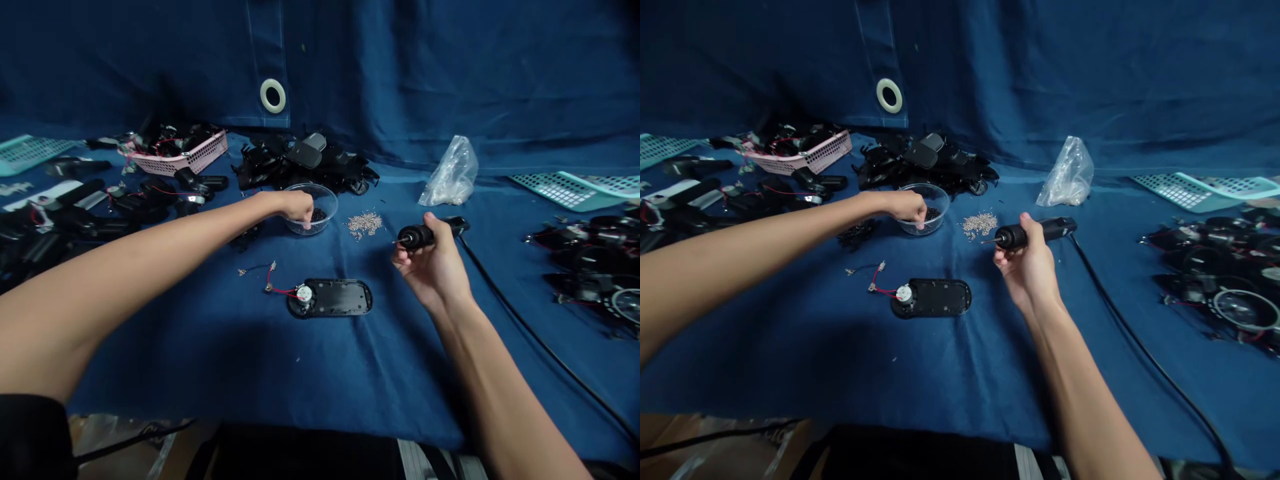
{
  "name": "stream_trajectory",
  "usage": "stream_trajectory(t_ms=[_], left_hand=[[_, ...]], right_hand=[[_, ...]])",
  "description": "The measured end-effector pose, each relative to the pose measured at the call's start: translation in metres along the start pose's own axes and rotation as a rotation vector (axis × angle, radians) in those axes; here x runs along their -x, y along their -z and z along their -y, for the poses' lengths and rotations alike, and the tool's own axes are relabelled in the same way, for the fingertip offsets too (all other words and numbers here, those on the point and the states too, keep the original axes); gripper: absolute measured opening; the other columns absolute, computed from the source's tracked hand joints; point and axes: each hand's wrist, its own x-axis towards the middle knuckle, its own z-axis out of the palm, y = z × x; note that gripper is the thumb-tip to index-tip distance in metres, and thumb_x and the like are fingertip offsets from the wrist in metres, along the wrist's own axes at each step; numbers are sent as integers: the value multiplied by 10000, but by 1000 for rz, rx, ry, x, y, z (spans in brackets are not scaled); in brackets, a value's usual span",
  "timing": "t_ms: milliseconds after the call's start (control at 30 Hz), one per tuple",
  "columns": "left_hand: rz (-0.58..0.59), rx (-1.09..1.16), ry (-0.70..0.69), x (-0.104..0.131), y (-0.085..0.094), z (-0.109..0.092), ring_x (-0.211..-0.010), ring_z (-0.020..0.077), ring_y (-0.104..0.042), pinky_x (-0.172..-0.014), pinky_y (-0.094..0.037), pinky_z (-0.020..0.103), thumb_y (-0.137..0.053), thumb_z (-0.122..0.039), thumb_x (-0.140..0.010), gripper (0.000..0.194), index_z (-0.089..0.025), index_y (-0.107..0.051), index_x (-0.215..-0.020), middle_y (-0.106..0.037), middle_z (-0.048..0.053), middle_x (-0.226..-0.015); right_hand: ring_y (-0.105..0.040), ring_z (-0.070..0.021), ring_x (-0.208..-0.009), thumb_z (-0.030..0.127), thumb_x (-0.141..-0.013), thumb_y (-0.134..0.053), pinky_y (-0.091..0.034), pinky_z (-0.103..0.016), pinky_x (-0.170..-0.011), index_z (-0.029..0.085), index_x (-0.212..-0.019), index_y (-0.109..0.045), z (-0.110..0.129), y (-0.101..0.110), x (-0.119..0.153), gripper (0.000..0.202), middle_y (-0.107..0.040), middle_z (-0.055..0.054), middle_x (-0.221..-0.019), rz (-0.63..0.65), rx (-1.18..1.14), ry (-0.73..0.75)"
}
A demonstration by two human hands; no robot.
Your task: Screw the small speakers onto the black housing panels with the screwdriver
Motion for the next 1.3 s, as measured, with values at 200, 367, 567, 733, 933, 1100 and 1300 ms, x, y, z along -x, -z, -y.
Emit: stream_trajectory(t_ms=[200,367,567,733,933,1100,1300], left_hand=[[-102,37,-31,9,2,-7,-640,112,-506,-632,-327,229,-625,-196,-700,115,-136,-694,-769,-655,32,-730],[-307,117,-44,24,4,-18,-741,112,-556,-658,-370,214,-558,-139,-745,123,-113,-613,-853,-657,53,-867],[-802,532,-174,81,-23,-76,-816,111,-611,-760,-488,247,-522,-261,-885,132,-131,-539,-898,-658,47,-917],[-834,979,-315,119,-71,-130,-961,132,-674,-891,-569,306,-518,-256,-922,114,-149,-481,-936,-665,87,-1094],[-898,1056,-268,119,-90,-134,-994,146,-682,-949,-576,346,-548,-281,-923,141,-152,-494,-942,-686,97,-1096],[-931,1112,-313,120,-93,-133,-972,160,-695,-945,-585,348,-592,-247,-894,131,-147,-509,-912,-696,96,-1080],[-867,1214,-401,123,-97,-131,-1004,181,-692,-932,-594,342,-581,-162,-885,65,-140,-521,-894,-667,92,-1132]], right_hand=[[-462,-63,-452,455,-815,-582,-390,-162,-363,176,-708,-475,-1,-1,3,317,-516,5,-598,-1,17,0],[-458,-64,-436,454,-806,-605,-393,-167,-354,170,-716,-480,-4,-1,3,323,-517,5,-593,1,5,5],[-488,-67,-429,470,-824,-597,-433,-166,-368,162,-718,-505,-4,-4,8,338,-535,3,-589,6,-2,-21],[-628,-115,-519,426,-833,-634,-550,-187,-488,124,-813,-589,-8,-15,23,306,-635,-41,-674,107,-6,-76],[-681,-146,-611,383,-830,-661,-597,-203,-589,131,-823,-591,-18,-23,28,262,-676,-65,-714,168,-22,-114],[-694,-167,-650,378,-845,-645,-606,-217,-617,89,-824,-612,-24,-24,27,292,-682,-102,-744,173,-10,-102],[-677,-149,-603,372,-832,-664,-609,-222,-602,100,-815,-604,-27,-26,28,279,-676,-86,-733,160,-42,-105]])
